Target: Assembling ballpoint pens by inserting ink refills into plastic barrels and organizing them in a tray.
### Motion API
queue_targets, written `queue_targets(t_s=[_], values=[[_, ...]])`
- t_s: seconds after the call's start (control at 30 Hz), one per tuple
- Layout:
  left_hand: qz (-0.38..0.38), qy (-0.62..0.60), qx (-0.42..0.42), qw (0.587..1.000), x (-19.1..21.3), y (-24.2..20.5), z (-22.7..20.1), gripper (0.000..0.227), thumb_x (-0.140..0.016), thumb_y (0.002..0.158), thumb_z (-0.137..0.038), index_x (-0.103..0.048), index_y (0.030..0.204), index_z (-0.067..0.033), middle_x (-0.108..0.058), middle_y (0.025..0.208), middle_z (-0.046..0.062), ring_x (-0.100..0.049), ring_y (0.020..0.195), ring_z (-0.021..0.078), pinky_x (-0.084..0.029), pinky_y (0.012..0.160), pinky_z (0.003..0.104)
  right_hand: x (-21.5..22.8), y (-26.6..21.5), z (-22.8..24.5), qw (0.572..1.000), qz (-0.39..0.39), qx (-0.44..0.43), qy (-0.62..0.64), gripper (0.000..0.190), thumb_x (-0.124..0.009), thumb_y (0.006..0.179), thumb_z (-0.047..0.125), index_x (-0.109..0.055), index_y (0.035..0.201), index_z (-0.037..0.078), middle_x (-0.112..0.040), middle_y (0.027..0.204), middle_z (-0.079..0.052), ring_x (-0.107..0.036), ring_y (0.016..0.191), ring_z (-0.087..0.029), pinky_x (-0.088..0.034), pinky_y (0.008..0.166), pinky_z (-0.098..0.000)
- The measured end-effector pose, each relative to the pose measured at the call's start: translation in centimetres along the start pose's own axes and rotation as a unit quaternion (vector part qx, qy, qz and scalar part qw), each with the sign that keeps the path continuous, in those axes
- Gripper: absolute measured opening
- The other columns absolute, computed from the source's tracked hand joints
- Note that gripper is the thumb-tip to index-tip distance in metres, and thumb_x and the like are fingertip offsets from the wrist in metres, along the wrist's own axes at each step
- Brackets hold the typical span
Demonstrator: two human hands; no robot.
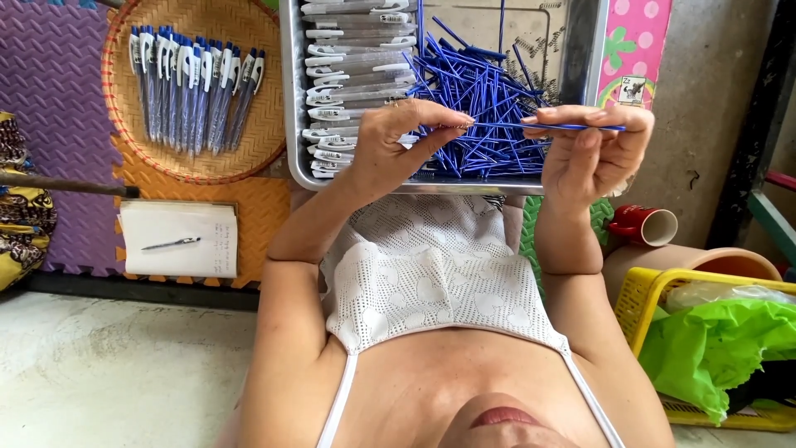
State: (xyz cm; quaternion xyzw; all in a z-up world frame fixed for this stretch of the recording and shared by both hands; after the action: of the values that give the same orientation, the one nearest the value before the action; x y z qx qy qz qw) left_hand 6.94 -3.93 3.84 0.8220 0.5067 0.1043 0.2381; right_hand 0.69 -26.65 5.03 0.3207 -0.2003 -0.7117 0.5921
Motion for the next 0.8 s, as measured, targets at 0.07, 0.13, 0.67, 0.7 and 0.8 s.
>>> queue_targets(t_s=[0.07, 0.13, 0.67, 0.7, 0.8], values=[[-0.033, 0.008, -0.005, 0.999, 0.1, -0.1, 0.3, 0.017, -0.083, 0.094, -0.001, -0.082, 0.109, -0.0100, -0.082, 0.105, 0.010, -0.080, 0.097, 0.0209, -0.063, 0.086, 0.031, 0.2, -0.5, -0.7, 1.000, 0.007, 0.021, -0.012, 0.021, -0.049, 0.114, 0.016, -0.035, 0.113, 0.001, -0.065, 0.098, -0.048, -0.075, 0.084, -0.049, -0.065, 0.071, -0.0480], [-0.025, 0.028, -0.029, 0.999, 0.0, -0.3, 0.2, 0.019, -0.082, 0.095, 0.000, -0.082, 0.110, -0.0107, -0.082, 0.106, 0.009, -0.080, 0.099, 0.0232, -0.063, 0.088, 0.034, 0.0, -1.2, -1.7, 1.000, 0.011, -0.006, -0.001, 0.025, -0.050, 0.113, 0.018, -0.034, 0.112, -0.001, -0.065, 0.100, -0.048, -0.075, 0.087, -0.050, -0.065, 0.074, -0.0489], [0.035, 0.107, -0.105, 0.988, -3.9, -3.8, 0.8, 0.016, -0.080, 0.098, -0.014, -0.077, 0.112, -0.0102, -0.075, 0.097, 0.007, -0.075, 0.088, 0.0257, -0.063, 0.080, 0.040, 6.4, -14.6, -11.2, 0.923, -0.129, -0.273, 0.239, 0.021, -0.049, 0.111, 0.015, -0.043, 0.118, -0.003, -0.068, 0.106, -0.037, -0.079, 0.094, -0.042, -0.070, 0.078, -0.0498], [0.069, 0.107, -0.089, 0.988, -4.2, -4.2, 1.6, 0.030, -0.079, 0.100, -0.020, -0.071, 0.127, -0.0114, -0.075, 0.104, 0.010, -0.075, 0.097, 0.0276, -0.063, 0.088, 0.042, 6.5, -14.9, -11.6, 0.910, -0.138, -0.294, 0.259, 0.020, -0.048, 0.111, 0.016, -0.044, 0.119, -0.002, -0.070, 0.108, -0.034, -0.080, 0.093, -0.039, -0.071, 0.078, -0.0465], [0.110, 0.155, -0.072, 0.979, -2.4, -4.9, 4.3, 0.043, -0.076, 0.103, -0.025, -0.064, 0.142, -0.0127, -0.074, 0.112, 0.012, -0.074, 0.106, 0.0285, -0.062, 0.096, 0.042, 6.2, -14.9, -11.9, 0.890, -0.150, -0.324, 0.283, 0.018, -0.048, 0.112, 0.017, -0.047, 0.121, 0.001, -0.074, 0.110, -0.029, -0.081, 0.092, -0.035, -0.072, 0.079, -0.0420]])
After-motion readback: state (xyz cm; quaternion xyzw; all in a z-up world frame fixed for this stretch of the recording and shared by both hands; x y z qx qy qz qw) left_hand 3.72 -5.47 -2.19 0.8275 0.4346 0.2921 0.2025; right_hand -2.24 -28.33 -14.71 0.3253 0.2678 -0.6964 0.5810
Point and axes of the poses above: each hand's wrist, its own y-axis towards the middle knuckle, its own x-axis out of the back of the hand, z = x × y, the point moved 8 cm from there along y, towards the middle knuckle
